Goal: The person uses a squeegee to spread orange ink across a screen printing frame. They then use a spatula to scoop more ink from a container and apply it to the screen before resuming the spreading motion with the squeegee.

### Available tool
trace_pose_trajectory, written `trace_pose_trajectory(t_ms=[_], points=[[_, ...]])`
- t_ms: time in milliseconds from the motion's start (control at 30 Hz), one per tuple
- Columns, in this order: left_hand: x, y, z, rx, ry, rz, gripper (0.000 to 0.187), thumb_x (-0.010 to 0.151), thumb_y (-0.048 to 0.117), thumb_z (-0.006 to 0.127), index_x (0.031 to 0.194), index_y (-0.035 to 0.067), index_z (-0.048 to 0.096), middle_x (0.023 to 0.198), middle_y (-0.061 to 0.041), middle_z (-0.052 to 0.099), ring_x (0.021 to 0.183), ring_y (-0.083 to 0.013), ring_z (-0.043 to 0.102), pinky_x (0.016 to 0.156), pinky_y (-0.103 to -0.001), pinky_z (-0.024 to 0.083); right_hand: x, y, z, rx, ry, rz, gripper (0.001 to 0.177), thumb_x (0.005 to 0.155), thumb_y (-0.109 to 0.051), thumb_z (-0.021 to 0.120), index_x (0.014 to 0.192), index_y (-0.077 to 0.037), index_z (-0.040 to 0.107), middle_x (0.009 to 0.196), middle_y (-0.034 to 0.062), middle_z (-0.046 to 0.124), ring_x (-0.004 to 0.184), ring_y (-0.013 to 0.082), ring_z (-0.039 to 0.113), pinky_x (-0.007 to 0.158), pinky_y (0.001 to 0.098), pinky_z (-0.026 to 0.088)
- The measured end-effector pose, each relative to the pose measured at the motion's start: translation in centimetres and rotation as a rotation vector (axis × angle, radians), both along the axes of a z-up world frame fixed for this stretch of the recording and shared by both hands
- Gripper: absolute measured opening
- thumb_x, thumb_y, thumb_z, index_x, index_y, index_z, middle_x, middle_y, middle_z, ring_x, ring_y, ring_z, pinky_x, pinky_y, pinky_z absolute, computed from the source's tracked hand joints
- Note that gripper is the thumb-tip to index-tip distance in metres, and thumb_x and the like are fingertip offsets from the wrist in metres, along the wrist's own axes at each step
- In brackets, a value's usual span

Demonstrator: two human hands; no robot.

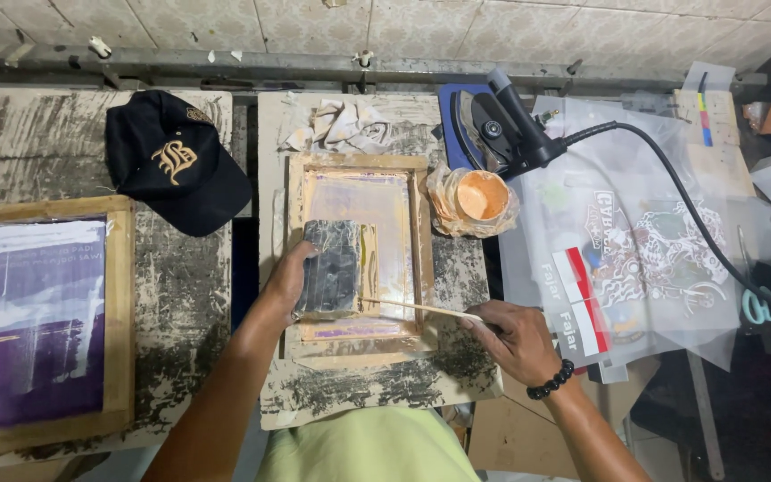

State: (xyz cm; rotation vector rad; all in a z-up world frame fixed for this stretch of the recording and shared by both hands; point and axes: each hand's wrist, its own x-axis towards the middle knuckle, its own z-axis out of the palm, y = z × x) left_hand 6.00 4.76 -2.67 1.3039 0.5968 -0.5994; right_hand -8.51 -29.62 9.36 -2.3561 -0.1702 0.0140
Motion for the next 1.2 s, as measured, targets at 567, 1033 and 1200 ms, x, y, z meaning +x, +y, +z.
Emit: trace_pose_trajectory(t_ms=[567,1033,1200], points=[[-1.8,0.9,4.5,0.037,-0.014,-0.105,0.073,0.08,0.036,0.064,0.139,-0.006,0.055,0.13,-0.028,0.052,0.126,-0.0401,0.048,0.107,-0.06,0.037,4.1,-0.9,-3.1,-0.275,-0.065,0.001,0.023,0.098,-0.038,0.064,0.108,-0.023,0.078,0.086,0.0103,0.077,0.081,0.0403,0.073,0.067,0.0481,0.059],[-2.2,2.2,9.1,0.018,-0.036,-0.098,0.087,0.082,0.039,0.062,0.153,-0.004,0.04,0.153,-0.031,0.032,0.148,-0.0463,0.023,0.116,-0.063,0.018,8.1,1.1,-8.0,-0.424,-0.045,-0.079,0.026,0.104,-0.042,0.056,0.112,-0.026,0.076,0.077,0.0123,0.071,0.071,0.0435,0.069,0.061,0.0528,0.055],[-2.6,4.2,3.8,0.016,-0.022,-0.032,0.057,0.085,0.032,0.062,0.124,-0.009,0.063,0.124,-0.024,0.052,0.12,-0.0385,0.046,0.109,-0.059,0.032,8.5,5.2,-7.8,-0.255,0.18,-0.215,0.033,0.107,-0.043,0.046,0.109,-0.017,0.067,0.066,0.0234,0.067,0.076,0.0489,0.07,0.073,0.0625,0.051]])
